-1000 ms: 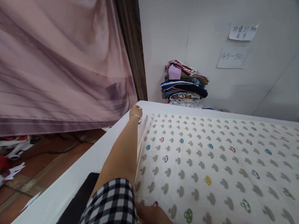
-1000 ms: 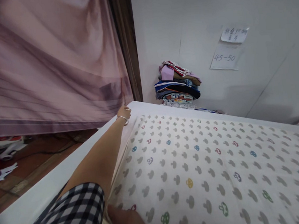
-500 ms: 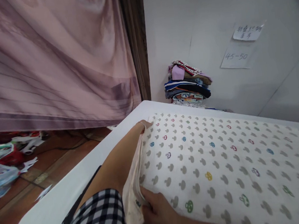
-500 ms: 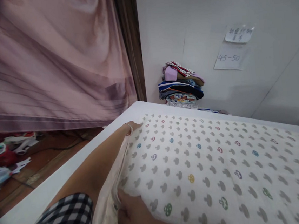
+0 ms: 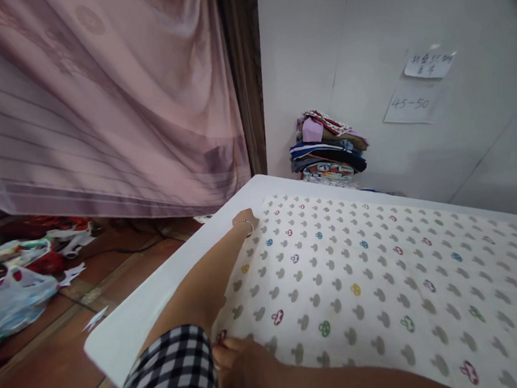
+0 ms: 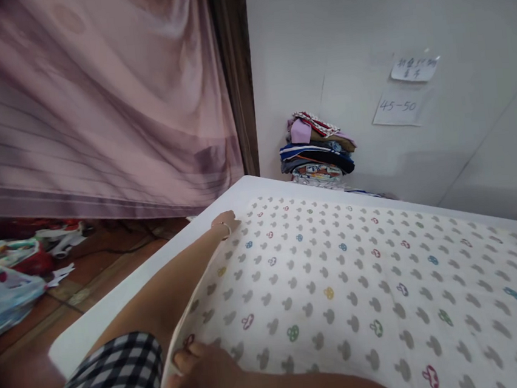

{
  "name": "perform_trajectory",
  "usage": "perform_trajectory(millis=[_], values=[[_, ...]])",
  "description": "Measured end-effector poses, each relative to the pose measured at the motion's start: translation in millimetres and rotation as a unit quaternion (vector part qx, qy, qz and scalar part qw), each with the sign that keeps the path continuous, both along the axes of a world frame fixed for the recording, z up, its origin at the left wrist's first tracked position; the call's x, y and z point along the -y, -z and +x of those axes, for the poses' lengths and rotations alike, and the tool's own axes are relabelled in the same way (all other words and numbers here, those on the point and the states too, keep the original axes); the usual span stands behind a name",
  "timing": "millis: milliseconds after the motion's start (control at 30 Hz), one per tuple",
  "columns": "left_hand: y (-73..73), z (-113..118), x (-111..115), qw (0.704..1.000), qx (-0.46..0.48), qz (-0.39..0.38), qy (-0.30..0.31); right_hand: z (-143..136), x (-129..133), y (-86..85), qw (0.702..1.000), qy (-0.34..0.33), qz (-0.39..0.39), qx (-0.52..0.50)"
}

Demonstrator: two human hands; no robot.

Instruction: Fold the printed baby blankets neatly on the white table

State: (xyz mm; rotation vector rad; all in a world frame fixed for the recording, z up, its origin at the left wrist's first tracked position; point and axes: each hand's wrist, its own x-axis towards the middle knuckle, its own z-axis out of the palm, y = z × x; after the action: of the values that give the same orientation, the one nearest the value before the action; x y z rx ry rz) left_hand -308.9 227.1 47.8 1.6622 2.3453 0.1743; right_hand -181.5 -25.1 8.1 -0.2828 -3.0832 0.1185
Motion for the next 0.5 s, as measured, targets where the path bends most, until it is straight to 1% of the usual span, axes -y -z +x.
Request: perform_trajectory(millis=[67, 100, 200, 267, 300, 333, 400, 467, 500], values=[[3.9, 8, 22, 0.999, -0.01, 0.015, 0.039, 4, 5, -4.8, 0.996, 0.022, 0.062, -0.056], [8.7, 12, 34, 0.998, -0.012, 0.022, 0.06, 6, 6, -6.2, 0.994, 0.036, 0.077, -0.075], [29.3, 18, 68, 0.991, -0.026, 0.043, 0.127, 12, 11, -7.3, 0.993, 0.054, 0.063, -0.079], [40.9, 15, 82, 0.987, -0.039, 0.04, 0.151, 15, 17, -7.5, 0.995, 0.058, 0.044, -0.07], [44.0, 13, 85, 0.987, -0.041, 0.034, 0.155, 18, 20, -8.1, 0.996, 0.058, 0.027, -0.068], [44.9, 10, 86, 0.987, -0.04, 0.026, 0.155, 21, 24, -9.3, 0.996, 0.052, 0.004, -0.066], [41.3, 7, 85, 0.988, -0.03, 0.009, 0.15, 32, 31, -13.6, 0.996, 0.033, -0.057, -0.061], [34.6, 8, 86, 0.99, -0.035, -0.007, 0.137, 51, 34, -19.6, 0.99, 0.028, -0.126, -0.064], [32.0, 11, 88, 0.99, -0.042, -0.013, 0.134, 63, 33, -22.1, 0.985, 0.037, -0.156, -0.066]])
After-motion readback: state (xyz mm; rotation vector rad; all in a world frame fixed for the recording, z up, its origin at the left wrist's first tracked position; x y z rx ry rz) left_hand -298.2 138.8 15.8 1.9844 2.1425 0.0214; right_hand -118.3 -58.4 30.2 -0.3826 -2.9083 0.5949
